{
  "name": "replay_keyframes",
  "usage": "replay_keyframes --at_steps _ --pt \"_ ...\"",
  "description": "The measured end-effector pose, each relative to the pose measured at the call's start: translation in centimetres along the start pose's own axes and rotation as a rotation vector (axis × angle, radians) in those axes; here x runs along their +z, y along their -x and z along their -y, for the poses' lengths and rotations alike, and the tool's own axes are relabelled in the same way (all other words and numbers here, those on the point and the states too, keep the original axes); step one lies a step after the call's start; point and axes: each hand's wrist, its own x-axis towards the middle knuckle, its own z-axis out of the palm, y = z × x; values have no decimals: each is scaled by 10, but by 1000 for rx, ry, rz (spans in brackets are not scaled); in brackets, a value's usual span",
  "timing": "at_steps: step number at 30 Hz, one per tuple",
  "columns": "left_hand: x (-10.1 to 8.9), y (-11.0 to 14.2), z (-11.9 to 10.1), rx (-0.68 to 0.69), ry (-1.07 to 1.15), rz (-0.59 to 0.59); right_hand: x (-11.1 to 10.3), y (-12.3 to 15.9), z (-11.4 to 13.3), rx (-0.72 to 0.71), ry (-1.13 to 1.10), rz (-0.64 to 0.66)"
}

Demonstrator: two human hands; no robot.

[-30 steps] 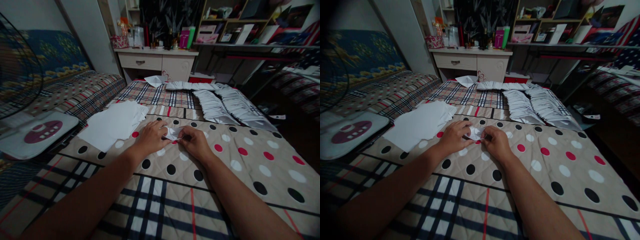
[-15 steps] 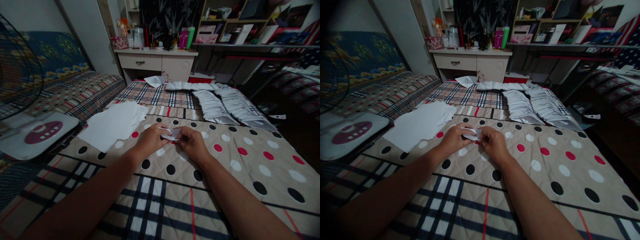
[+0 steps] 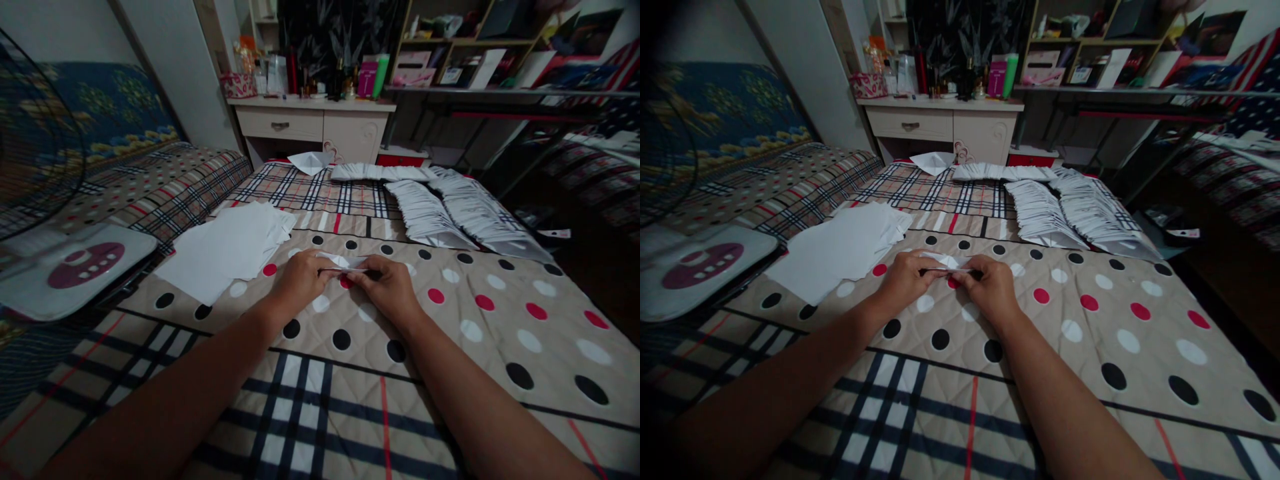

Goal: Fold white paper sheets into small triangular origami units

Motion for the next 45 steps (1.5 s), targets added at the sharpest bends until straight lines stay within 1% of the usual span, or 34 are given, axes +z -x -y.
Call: replay_keyframes --at_steps 3,5,8,11,14,18,24,28,31,35,39,42,45 --pt "0 0 -3 30 76 -99 2 1 4 91 -207 -1" --pt "-1 -1 -7 38 110 -160 2 1 7 88 -309 -28" --pt "-3 -3 -15 -6 170 -237 3 2 12 49 -372 -96" --pt "-2 -5 -20 -48 211 -276 3 2 15 54 -395 -137" --pt "-1 -6 -22 -114 273 -278 3 3 16 79 -441 -168" --pt "0 -5 -24 -205 318 -240 4 2 16 117 -494 -189" --pt "0 -4 -23 -206 241 -236 4 1 17 163 -509 -203" --pt "-1 -5 -24 -217 300 -227 5 1 16 152 -491 -198" --pt "-2 -5 -25 -231 330 -230 6 1 16 140 -467 -169" --pt "-3 -5 -26 -308 380 -211 6 2 17 140 -447 -123" --pt "-4 -6 -28 -363 505 -236 6 0 15 154 -464 -124" --pt "-5 -8 -30 -433 557 -255 6 -1 13 191 -519 -148" --pt "-6 -8 -33 -462 555 -281 7 -1 13 211 -654 -168"
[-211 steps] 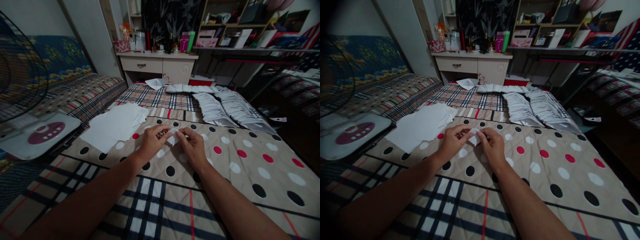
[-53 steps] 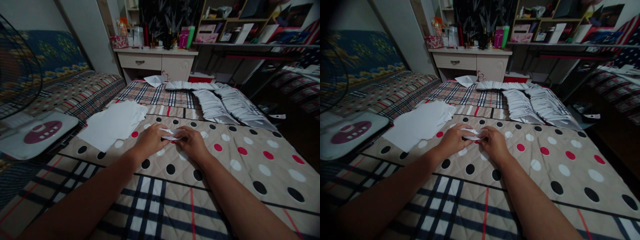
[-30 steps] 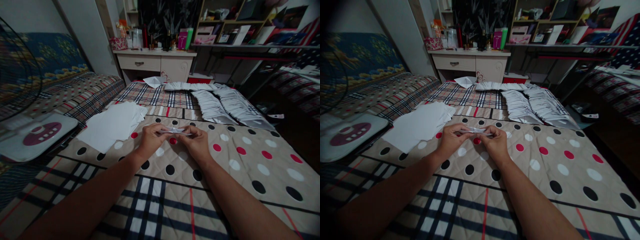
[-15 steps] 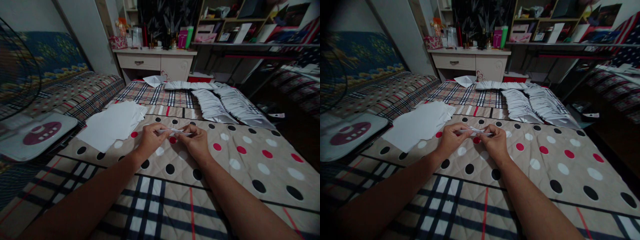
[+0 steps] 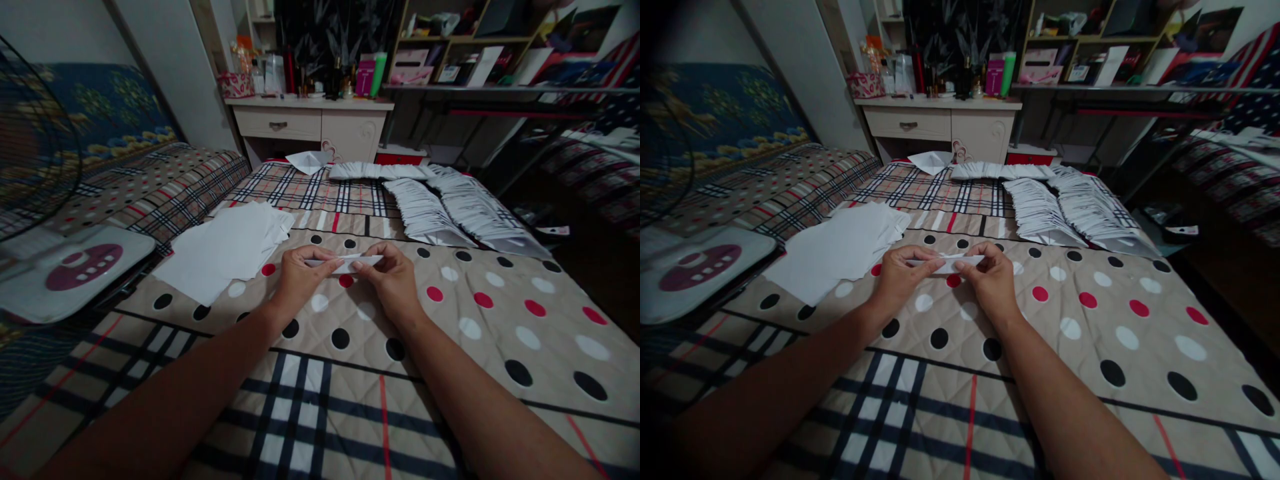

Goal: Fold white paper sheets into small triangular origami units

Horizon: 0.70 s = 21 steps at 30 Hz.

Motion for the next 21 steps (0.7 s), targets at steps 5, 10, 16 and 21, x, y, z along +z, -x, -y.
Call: replay_keyframes --at_steps 5,10,16,21 --pt "3 3 -1 80 -20 -46 1 0 0 63 -148 -48" --pt "6 6 0 179 9 -68 3 1 1 66 -127 -43" --pt "4 3 3 97 -73 -65 2 3 5 10 -65 -88" --pt "1 -2 9 97 33 -25 -1 0 5 8 -85 -125"
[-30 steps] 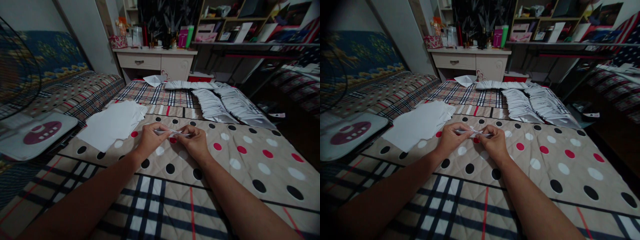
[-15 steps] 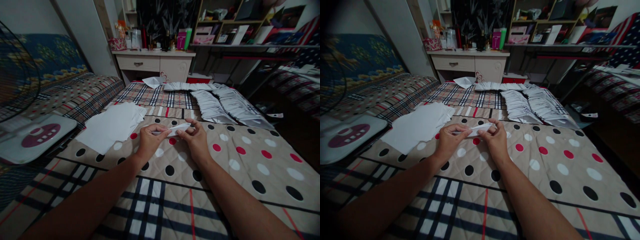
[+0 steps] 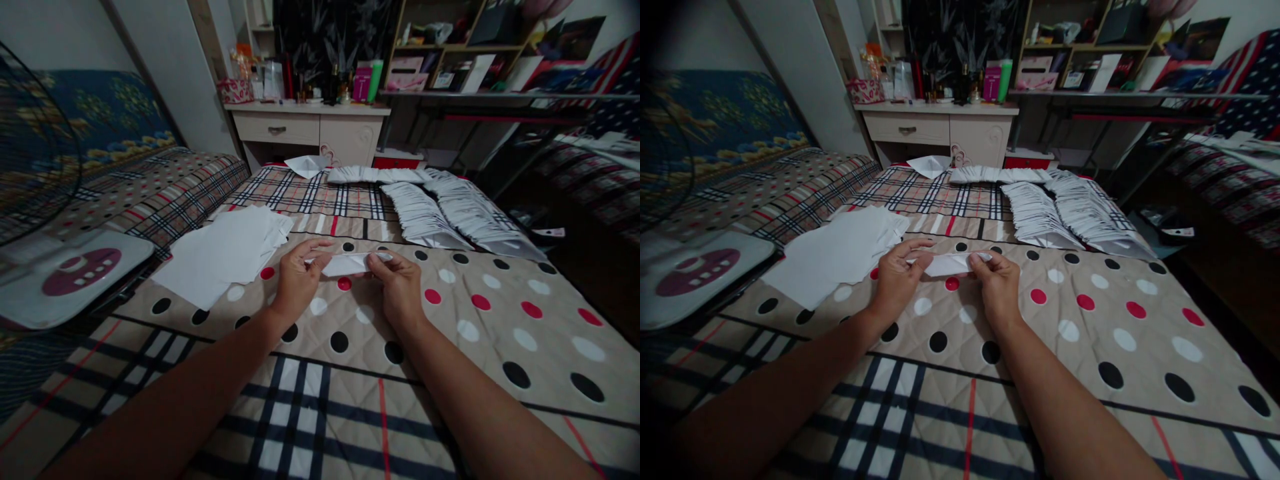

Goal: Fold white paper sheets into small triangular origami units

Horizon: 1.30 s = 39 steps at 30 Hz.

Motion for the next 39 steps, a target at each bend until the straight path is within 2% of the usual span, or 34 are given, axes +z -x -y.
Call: replay_keyframes --at_steps 3,6,9,12,17,21,23,29,34,39 --pt "-3 -2 1 18 -12 32 0 1 -1 43 -39 37" --pt "-7 -4 0 33 -65 -23 0 4 -1 93 -10 115" --pt "-9 -5 -3 -13 -58 -63 1 8 0 92 73 140" --pt "-9 -5 -5 -103 17 -50 1 9 2 82 112 133" --pt "-8 -5 -3 -285 210 46 1 9 2 37 122 70" --pt "-4 -3 -2 -403 218 258 0 8 0 8 113 26" --pt "-2 -1 -4 -405 170 315 0 9 0 4 121 10" --pt "7 5 -12 -364 169 175 15 14 2 53 -4 59" --pt "15 10 -11 -318 149 242 23 20 3 98 -112 169" --pt "14 11 -14 -296 116 264 17 19 -2 156 -110 143"
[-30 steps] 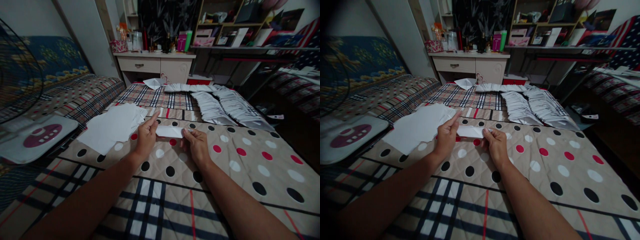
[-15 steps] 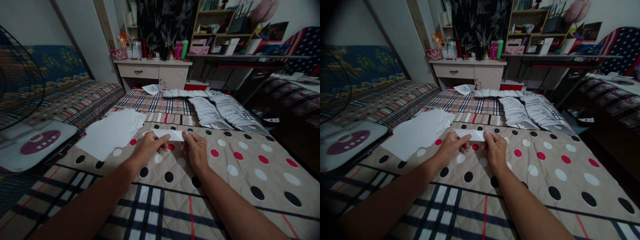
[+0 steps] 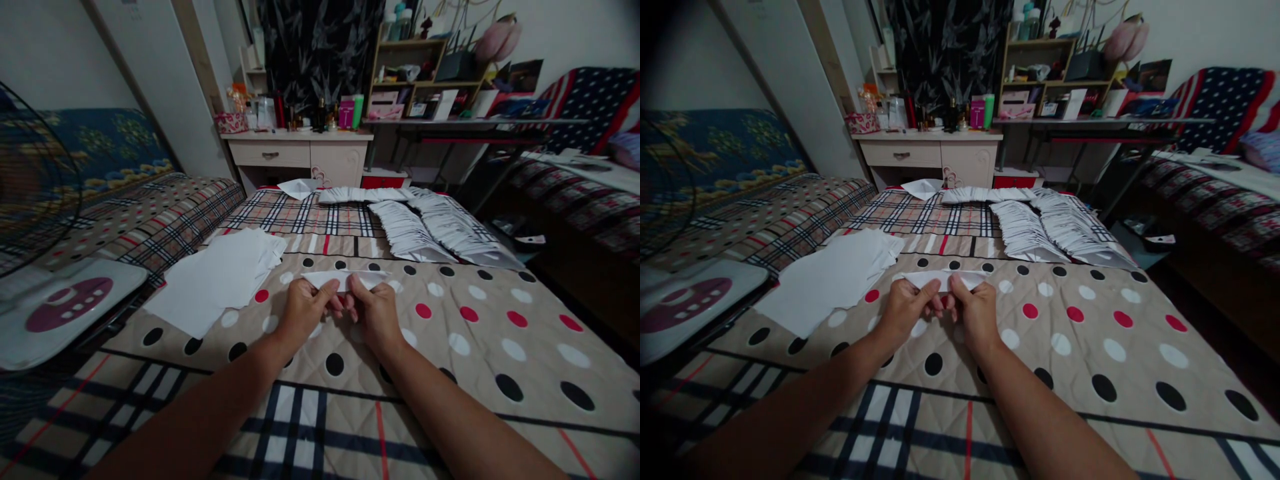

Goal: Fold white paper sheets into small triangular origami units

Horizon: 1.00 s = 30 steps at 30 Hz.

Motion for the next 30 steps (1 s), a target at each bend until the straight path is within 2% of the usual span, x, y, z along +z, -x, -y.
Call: replay_keyframes --at_steps 3,9,12,18,20,23,26,28,30 --pt "-1 1 -2 -10 -1 21 -4 -2 -3 12 0 -17" --pt "-6 2 -1 -44 -1 52 -7 -3 -1 -54 105 -89" --pt "-11 0 4 -89 70 -24 -7 -1 5 -67 192 -97" --pt "-21 -8 15 -127 117 -254 -9 1 7 -95 248 14" --pt "-22 -10 17 -126 149 -298 -11 0 4 -111 271 36" --pt "-23 -10 17 -103 191 -253 -14 -2 1 -136 263 -13" --pt "-23 -9 13 -114 245 -119 -17 -5 -1 -138 234 -77" --pt "-23 -9 10 -105 293 -64 -18 -7 -1 -139 215 -78" --pt "-22 -9 8 -74 328 -56 -18 -7 -1 -146 191 -54"
